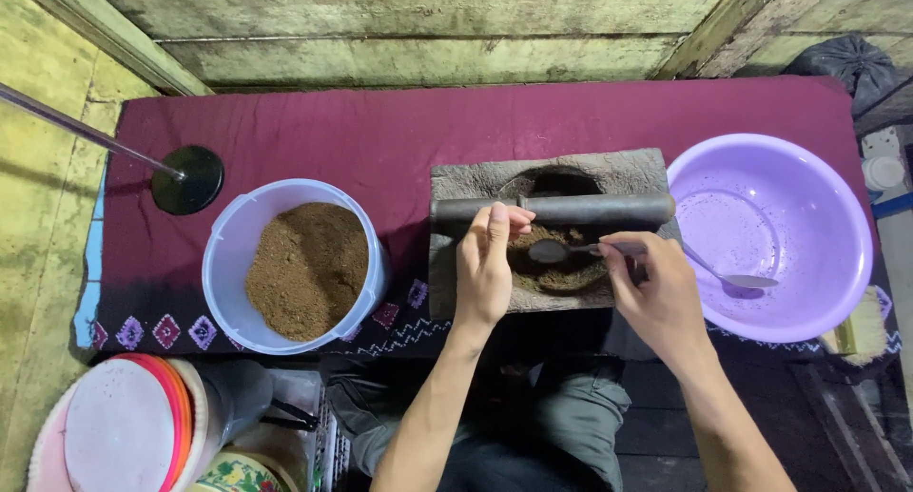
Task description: Grinding a brown substance using a stone mortar and pestle and transferring the ground material into a bowl with a spoon.
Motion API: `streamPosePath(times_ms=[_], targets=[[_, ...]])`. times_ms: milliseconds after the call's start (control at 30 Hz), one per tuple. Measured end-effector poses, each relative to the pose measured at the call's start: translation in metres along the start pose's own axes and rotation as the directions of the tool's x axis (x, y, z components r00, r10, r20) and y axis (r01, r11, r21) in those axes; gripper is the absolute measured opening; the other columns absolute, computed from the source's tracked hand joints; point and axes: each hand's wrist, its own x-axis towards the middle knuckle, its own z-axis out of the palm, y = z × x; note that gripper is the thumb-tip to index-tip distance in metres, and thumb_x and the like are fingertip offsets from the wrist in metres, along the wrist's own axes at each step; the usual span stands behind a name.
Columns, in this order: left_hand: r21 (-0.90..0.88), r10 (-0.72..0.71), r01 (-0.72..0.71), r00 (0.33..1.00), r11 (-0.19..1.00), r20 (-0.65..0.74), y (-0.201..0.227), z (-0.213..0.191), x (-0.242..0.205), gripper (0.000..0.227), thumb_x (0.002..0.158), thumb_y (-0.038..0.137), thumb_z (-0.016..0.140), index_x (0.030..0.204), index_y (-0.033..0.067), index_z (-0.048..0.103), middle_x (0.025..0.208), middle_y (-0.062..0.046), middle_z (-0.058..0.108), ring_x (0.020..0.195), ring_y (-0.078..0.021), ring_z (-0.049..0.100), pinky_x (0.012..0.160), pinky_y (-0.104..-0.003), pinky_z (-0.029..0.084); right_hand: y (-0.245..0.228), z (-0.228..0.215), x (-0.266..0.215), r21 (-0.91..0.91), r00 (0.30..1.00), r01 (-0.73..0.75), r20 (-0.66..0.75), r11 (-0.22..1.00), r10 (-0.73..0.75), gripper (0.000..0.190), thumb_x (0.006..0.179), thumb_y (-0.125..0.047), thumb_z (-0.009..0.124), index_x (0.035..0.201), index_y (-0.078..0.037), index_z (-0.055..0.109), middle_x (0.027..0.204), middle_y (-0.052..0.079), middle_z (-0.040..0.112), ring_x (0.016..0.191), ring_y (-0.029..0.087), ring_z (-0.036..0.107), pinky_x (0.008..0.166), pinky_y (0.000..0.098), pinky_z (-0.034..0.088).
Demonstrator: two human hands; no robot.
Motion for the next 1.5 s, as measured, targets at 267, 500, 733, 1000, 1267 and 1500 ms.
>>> streamPosePath(times_ms=[267, 500, 733, 1000, 1267, 1500], targets=[[-0.030, -0.003, 0.002, 0.999, 1.000, -0.050, -0.001, 0.003, -0.002, 0.055, 0.112, 0.044, 0.031, 0.088, 0.0063, 0.063, 0.100, -0.013, 0.071, 0.092, -0.0212, 0.068, 0.090, -0.033, 0.053, 0.015, 0.004, 0.001, -0.250, 0.991, 0.131, 0.018, 0.959, -0.131, 0.012, 0.091, -0.006, 0.074, 0.099, -0.014, 0.070, 0.085, -0.001, 0.072, 0.069, 0.023, 0.060, 0.073, 0.0371, 0.044], [-0.037, 0.051, -0.053, 0.997, 0.998, -0.052, -0.002, 0.001, 0.000, 0.055, 0.113, 0.039, 0.031, 0.086, 0.0037, 0.062, 0.099, -0.015, 0.071, 0.091, -0.0237, 0.070, 0.094, -0.037, 0.053, 0.012, 0.025, -0.003, -0.252, 0.989, 0.142, 0.000, 0.957, -0.146, 0.016, 0.084, -0.005, 0.075, 0.094, -0.016, 0.070, 0.085, -0.004, 0.069, 0.073, 0.023, 0.060, 0.071, 0.0376, 0.044], [-0.035, 0.056, -0.058, 0.997, 0.998, -0.061, -0.003, 0.003, -0.002, 0.056, 0.113, 0.039, 0.031, 0.085, 0.0037, 0.064, 0.095, -0.014, 0.072, 0.088, -0.0233, 0.069, 0.091, -0.036, 0.052, -0.022, 0.033, -0.002, -0.336, 0.980, 0.124, -0.105, 0.934, -0.168, 0.014, 0.090, -0.010, 0.075, 0.100, -0.019, 0.073, 0.079, -0.001, 0.063, 0.069, 0.024, 0.058, 0.071, 0.0364, 0.045], [0.069, -0.055, 0.051, 0.997, 0.996, 0.058, 0.012, -0.001, -0.006, 0.066, 0.113, 0.044, 0.023, 0.084, 0.0120, 0.073, 0.086, -0.006, 0.078, 0.092, -0.0187, 0.071, 0.097, -0.032, 0.048, -0.009, 0.013, -0.009, -0.381, 0.984, 0.084, -0.113, 0.921, -0.136, 0.018, 0.089, 0.001, 0.078, 0.100, -0.013, 0.075, 0.077, -0.001, 0.066, 0.071, 0.020, 0.061, 0.072, 0.0321, 0.042], [0.115, -0.109, 0.096, 0.988, 0.989, 0.110, 0.017, -0.001, -0.003, 0.065, 0.112, 0.044, 0.025, 0.093, 0.0109, 0.077, 0.104, -0.010, 0.080, 0.108, -0.0232, 0.073, 0.105, -0.037, 0.047, -0.004, -0.001, -0.024, -0.350, 0.958, 0.261, -0.021, 0.899, -0.287, 0.029, 0.085, 0.002, 0.076, 0.108, -0.015, 0.076, 0.080, -0.002, 0.071, 0.071, 0.021, 0.060, 0.070, 0.0326, 0.041], [0.077, -0.095, 0.089, 0.992, 0.993, 0.082, 0.011, -0.001, -0.006, 0.072, 0.113, 0.045, 0.015, 0.100, 0.0092, 0.077, 0.107, -0.011, 0.079, 0.110, -0.0268, 0.073, 0.110, -0.041, 0.045, -0.011, 0.011, 0.000, -0.315, 0.958, 0.284, 0.059, 0.905, -0.280, 0.022, 0.084, 0.000, 0.077, 0.097, -0.017, 0.076, 0.076, -0.006, 0.071, 0.072, 0.021, 0.058, 0.069, 0.0327, 0.038]])
